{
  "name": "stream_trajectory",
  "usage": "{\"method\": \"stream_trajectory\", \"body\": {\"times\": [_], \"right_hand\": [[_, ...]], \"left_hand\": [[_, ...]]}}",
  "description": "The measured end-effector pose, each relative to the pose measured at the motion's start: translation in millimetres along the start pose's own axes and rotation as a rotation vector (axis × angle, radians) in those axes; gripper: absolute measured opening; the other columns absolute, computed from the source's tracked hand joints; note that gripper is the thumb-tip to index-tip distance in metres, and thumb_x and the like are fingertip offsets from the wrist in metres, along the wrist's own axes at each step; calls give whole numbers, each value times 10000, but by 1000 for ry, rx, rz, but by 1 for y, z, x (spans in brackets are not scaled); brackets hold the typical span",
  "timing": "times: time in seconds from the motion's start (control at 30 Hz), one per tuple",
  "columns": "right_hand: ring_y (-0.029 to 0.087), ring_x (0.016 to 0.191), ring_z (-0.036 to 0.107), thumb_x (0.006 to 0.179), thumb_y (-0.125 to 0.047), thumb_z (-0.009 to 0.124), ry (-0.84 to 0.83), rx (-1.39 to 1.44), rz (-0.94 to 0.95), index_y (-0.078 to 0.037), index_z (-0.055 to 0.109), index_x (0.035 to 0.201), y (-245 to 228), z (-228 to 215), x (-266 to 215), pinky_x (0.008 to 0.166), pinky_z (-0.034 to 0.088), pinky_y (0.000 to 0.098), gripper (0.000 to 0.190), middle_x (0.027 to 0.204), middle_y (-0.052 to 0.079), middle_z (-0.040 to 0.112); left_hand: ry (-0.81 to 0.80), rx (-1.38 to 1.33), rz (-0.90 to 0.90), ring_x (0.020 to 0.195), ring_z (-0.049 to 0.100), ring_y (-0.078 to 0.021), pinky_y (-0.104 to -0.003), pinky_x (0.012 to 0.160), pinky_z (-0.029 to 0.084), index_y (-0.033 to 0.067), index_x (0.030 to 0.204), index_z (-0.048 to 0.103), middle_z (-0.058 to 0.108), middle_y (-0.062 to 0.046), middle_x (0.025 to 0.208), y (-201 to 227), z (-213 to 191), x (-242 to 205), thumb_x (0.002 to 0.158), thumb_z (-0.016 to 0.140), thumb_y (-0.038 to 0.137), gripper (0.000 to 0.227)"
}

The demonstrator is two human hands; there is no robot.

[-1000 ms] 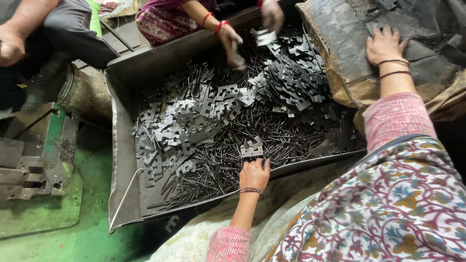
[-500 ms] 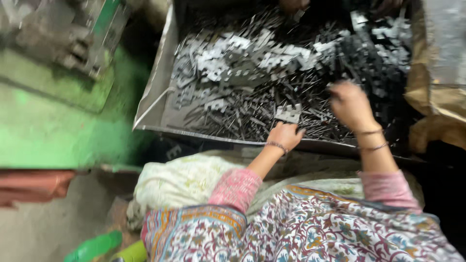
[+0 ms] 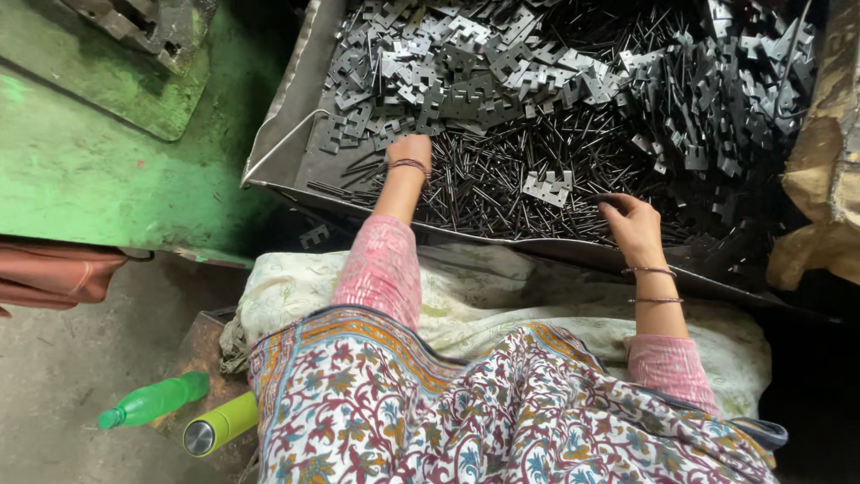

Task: The person inserts metal rods into metal plates and places the assembled units into a metal bin. The person repeats this process continuously, handling the parts by hand without tools.

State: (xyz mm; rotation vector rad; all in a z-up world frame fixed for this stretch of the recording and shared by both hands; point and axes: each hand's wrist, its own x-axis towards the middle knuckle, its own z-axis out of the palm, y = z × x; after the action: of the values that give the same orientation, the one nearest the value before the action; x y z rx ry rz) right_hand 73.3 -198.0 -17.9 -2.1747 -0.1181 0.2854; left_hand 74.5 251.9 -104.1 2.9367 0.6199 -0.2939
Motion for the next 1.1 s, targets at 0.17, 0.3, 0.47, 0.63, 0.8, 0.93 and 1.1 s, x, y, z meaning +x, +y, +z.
{"method": "stream_trajectory", "body": {"times": [0.17,0.3,0.47,0.63,0.8,0.93,1.1], "right_hand": [[139,728,686,951,-164,690,130,-75,-162,-40,773,1120,-13,8,-1,694,537,299,226,882,126,758],[215,660,681,940,-188,686,196,-196,-64,-92,800,1087,-26,12,-9,658,532,348,209,828,142,744],[236,651,676,947,-205,668,192,-240,-18,-130,800,1076,-45,10,-16,653,534,372,199,821,110,738],[258,699,688,943,-212,663,190,-261,-49,-158,804,1082,-51,7,-18,690,546,393,205,882,96,743],[287,744,703,937,-224,663,201,-285,-44,-158,802,1079,-46,8,-20,712,554,424,209,936,104,750],[303,793,710,931,-212,662,219,-293,-75,-144,796,1068,-44,8,-17,734,557,431,204,1001,104,752],[315,860,708,941,-201,661,229,-307,-125,-134,794,1059,-43,9,-19,763,557,432,190,1022,101,755]], "left_hand": [[116,1,173,1096,671,-380,-520,816,583,76,1067,746,724,-142,1144,-49,47,23,837,636,78,255],[36,52,59,1127,680,-348,-461,889,588,70,1066,747,724,-140,1175,-54,68,36,936,610,96,190],[-69,36,-15,1102,690,-361,-476,878,584,70,1109,724,727,-186,1146,-55,60,28,948,600,94,204],[-37,100,16,1074,705,-363,-478,859,587,106,1117,723,732,-178,1140,-46,40,11,959,602,104,199],[-11,48,-70,1043,704,-374,-484,854,575,117,1154,695,715,-202,1128,-48,24,7,891,637,141,271],[124,-294,-232,1009,676,-422,-512,853,552,104,1171,688,709,-237,1075,-47,8,6,827,641,132,349],[53,-341,-364,1058,676,-403,-457,930,554,-25,1049,729,699,-274,1106,-37,-13,-4,875,760,358,421]]}}
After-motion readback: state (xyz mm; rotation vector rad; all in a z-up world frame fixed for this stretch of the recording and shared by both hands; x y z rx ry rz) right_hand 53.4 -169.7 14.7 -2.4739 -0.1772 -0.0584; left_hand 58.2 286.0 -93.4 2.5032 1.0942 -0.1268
